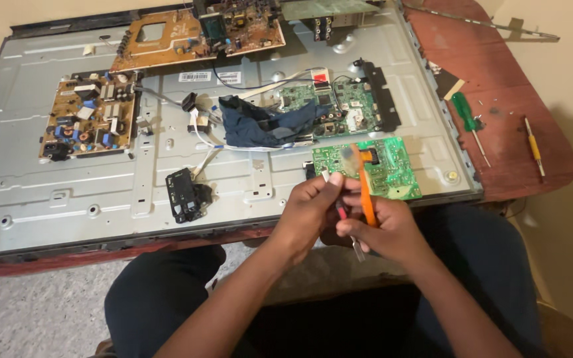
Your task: The person cleans a green circuit board using an orange toothbrush and a multimeter probe. They scrub the board's surface and occasionally use the probe to touch components while the board rests on a disassembled appliance chassis.
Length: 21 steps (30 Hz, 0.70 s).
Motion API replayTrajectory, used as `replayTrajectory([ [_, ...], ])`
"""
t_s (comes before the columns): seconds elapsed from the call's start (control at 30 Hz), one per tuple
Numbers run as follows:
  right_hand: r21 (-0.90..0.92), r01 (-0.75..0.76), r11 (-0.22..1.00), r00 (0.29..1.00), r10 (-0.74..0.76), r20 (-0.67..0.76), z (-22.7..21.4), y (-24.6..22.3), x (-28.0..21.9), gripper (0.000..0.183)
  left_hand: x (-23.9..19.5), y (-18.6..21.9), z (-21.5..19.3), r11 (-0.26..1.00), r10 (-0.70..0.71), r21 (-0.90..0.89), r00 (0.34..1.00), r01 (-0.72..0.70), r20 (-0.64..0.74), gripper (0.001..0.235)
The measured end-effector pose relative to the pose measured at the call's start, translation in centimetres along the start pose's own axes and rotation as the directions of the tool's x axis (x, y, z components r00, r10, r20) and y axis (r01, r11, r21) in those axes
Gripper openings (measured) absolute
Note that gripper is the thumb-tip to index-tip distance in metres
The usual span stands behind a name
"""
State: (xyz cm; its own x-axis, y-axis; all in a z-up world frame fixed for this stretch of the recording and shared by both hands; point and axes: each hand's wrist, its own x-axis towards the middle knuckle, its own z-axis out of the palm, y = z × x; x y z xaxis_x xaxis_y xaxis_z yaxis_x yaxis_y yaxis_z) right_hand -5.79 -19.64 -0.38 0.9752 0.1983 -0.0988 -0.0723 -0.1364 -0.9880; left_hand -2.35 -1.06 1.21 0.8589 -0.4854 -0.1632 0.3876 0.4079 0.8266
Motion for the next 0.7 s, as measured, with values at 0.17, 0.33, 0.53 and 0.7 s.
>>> replayTrajectory([
  [0.17,-0.127,-0.070,0.989,0.987,0.050,-0.156,-1.3,-2.2,0.0,0.053,1.5,0.9,-1.3,0.989,0.075,-0.106,0.970,-0.101,-0.230,0.043],
  [0.33,-0.294,-0.119,0.948,0.952,0.025,-0.305,-2.6,-3.4,-1.9,0.051,1.0,1.6,-2.2,0.778,0.396,0.593,0.894,-0.206,-0.208,0.041],
  [0.53,-0.732,-0.038,0.680,0.928,-0.247,-0.278,-1.9,-3.8,-2.5,0.042,-0.1,0.1,-0.6,-0.031,0.496,0.989,0.857,-0.142,0.139,0.058],
  [0.7,-0.825,-0.130,0.551,0.924,-0.235,-0.302,-0.9,-4.0,-3.0,0.040,0.4,-0.1,-0.6,-0.032,0.426,0.999,0.904,-0.025,0.036,0.064],
])
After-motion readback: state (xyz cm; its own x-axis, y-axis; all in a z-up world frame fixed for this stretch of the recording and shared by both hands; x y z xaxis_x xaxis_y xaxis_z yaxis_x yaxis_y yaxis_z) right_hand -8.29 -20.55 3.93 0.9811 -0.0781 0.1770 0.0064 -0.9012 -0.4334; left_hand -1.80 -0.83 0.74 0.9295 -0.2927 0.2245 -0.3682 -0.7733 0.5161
